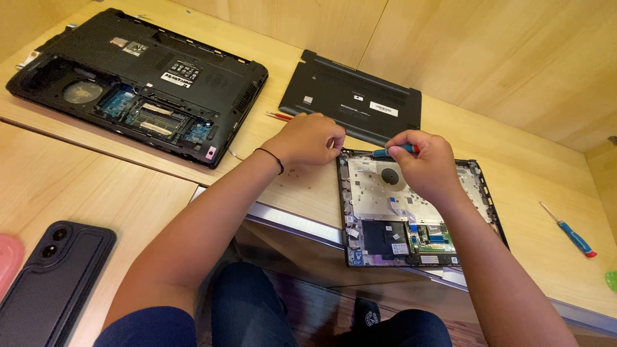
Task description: Disconnecting internal ribbon cables and connectors from a laptop motherboard using a screwdriver.
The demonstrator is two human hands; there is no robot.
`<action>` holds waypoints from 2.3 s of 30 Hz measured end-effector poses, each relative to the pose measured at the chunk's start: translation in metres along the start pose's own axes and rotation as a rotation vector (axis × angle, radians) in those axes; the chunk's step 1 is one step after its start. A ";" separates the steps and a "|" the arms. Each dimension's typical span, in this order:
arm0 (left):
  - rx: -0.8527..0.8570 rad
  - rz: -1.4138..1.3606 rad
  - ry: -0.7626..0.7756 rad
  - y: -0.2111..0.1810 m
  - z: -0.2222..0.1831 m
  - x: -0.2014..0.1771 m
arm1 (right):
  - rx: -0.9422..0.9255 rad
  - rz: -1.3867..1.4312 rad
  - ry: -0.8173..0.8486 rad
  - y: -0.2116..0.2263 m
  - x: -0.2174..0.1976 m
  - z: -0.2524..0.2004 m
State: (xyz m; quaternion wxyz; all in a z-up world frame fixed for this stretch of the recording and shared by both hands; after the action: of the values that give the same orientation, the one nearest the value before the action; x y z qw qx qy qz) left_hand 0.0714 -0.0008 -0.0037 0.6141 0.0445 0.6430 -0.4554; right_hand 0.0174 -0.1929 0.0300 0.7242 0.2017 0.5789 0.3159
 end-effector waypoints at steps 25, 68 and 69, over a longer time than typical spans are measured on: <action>-0.015 -0.170 0.002 -0.011 -0.007 -0.008 | 0.030 -0.741 0.429 0.103 0.012 0.029; -0.007 -0.660 -0.362 -0.006 0.001 0.008 | 0.001 -0.899 0.555 0.112 0.034 0.049; -0.053 -0.664 -0.382 -0.004 -0.001 0.008 | -0.006 -0.873 0.552 0.117 0.035 0.048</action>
State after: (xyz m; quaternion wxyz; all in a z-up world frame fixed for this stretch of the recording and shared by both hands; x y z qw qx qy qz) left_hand 0.0661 -0.0060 -0.0088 0.5431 -0.2677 0.5079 -0.6127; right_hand 0.0417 -0.0814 0.0940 0.6095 -0.1515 0.7777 0.0273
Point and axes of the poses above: each hand's wrist, its own z-axis towards the middle knuckle, its own x-axis out of the palm, y = z × x, the point moved 6 cm from there along z, towards the middle knuckle, and after that the axes turned 5 degrees about -z, right-handed, at the moved point
